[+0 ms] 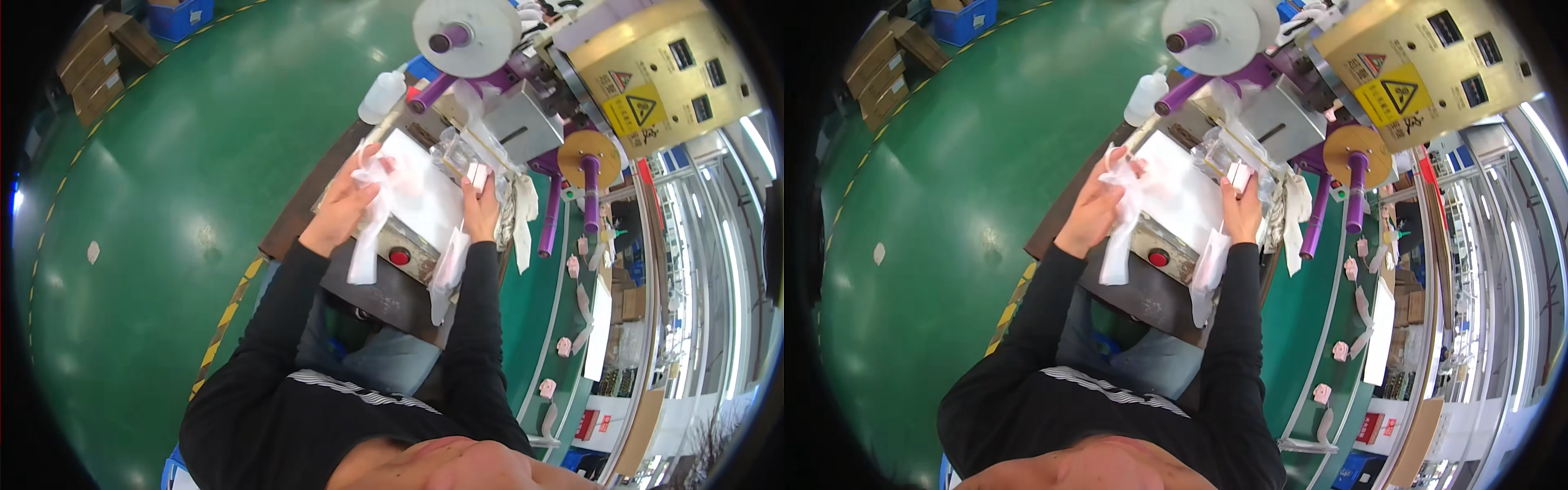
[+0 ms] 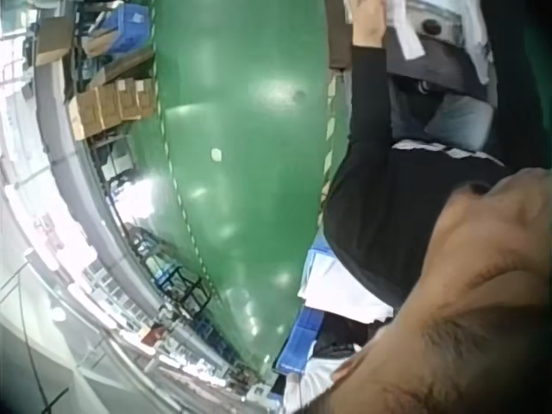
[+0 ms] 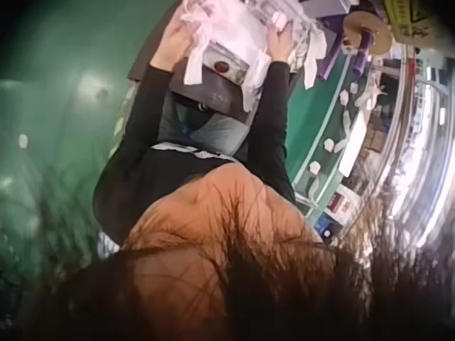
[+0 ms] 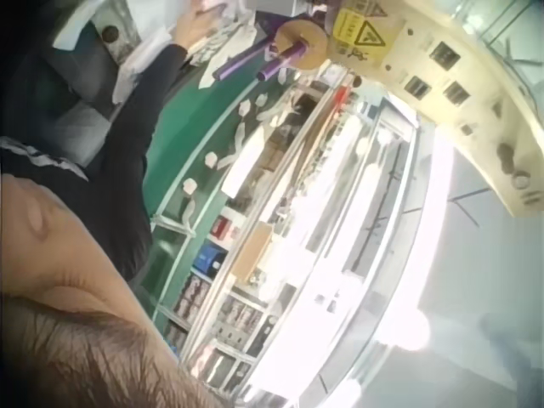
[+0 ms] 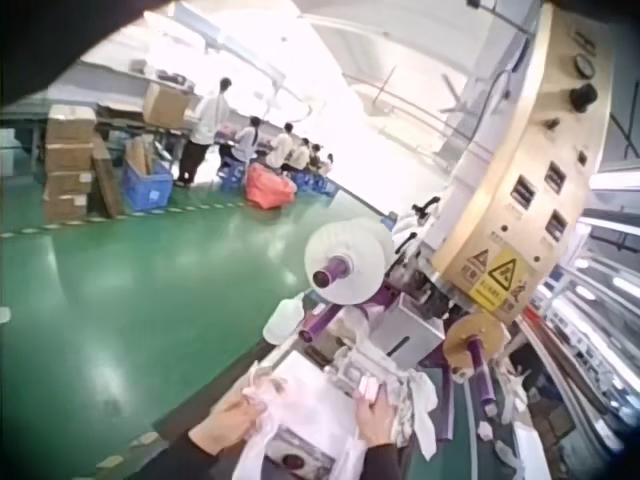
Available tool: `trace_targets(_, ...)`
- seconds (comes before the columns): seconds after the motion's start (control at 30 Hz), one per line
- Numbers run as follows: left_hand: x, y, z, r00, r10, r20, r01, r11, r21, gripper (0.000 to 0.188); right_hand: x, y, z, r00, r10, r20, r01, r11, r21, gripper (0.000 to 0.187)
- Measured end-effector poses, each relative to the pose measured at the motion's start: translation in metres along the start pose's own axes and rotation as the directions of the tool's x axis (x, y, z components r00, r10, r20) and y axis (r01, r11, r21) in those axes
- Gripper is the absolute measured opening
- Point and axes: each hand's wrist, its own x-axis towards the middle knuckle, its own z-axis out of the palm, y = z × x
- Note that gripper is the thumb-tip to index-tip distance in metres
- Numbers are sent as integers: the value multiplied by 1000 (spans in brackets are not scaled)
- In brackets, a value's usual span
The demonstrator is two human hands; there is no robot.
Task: The person packages chargers by picking them from a conveyor belt, inserting them into plastic sleeves, sealing them on a machine, and placing the packaged items back onto the conveyor belt.
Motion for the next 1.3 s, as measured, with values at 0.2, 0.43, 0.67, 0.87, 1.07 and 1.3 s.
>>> trace_targets(0.2, -31, 36, -40, 990, 25, -141, -23, 1000, 12, 72, 42, -35, 14, 979, -26, 200, 122, 865, -487, 88)
trace_targets(0.43, -86, 41, -74, 957, -55, -284, 59, 998, 7, 75, 61, -35, 32, 986, -47, 163, 140, 765, -629, 79)
trace_targets(0.67, -114, 84, -72, 921, -148, -361, 202, 972, 117, 66, 69, -41, 45, 960, -53, 275, 203, 809, -552, 64)
trace_targets(0.87, -107, 83, -67, 908, -193, -371, 275, 944, 183, 65, 87, 5, 55, 844, -524, 115, 521, 747, -413, 52)
trace_targets(1.07, -109, 78, -67, 900, -218, -378, 290, 946, 146, 63, 98, 6, 59, 876, -417, 242, 481, 715, -507, 60)
trace_targets(1.3, -86, 54, -57, 939, -153, -307, 241, 931, 273, 60, 100, -11, 61, 929, -161, 334, 329, 775, -540, 79)
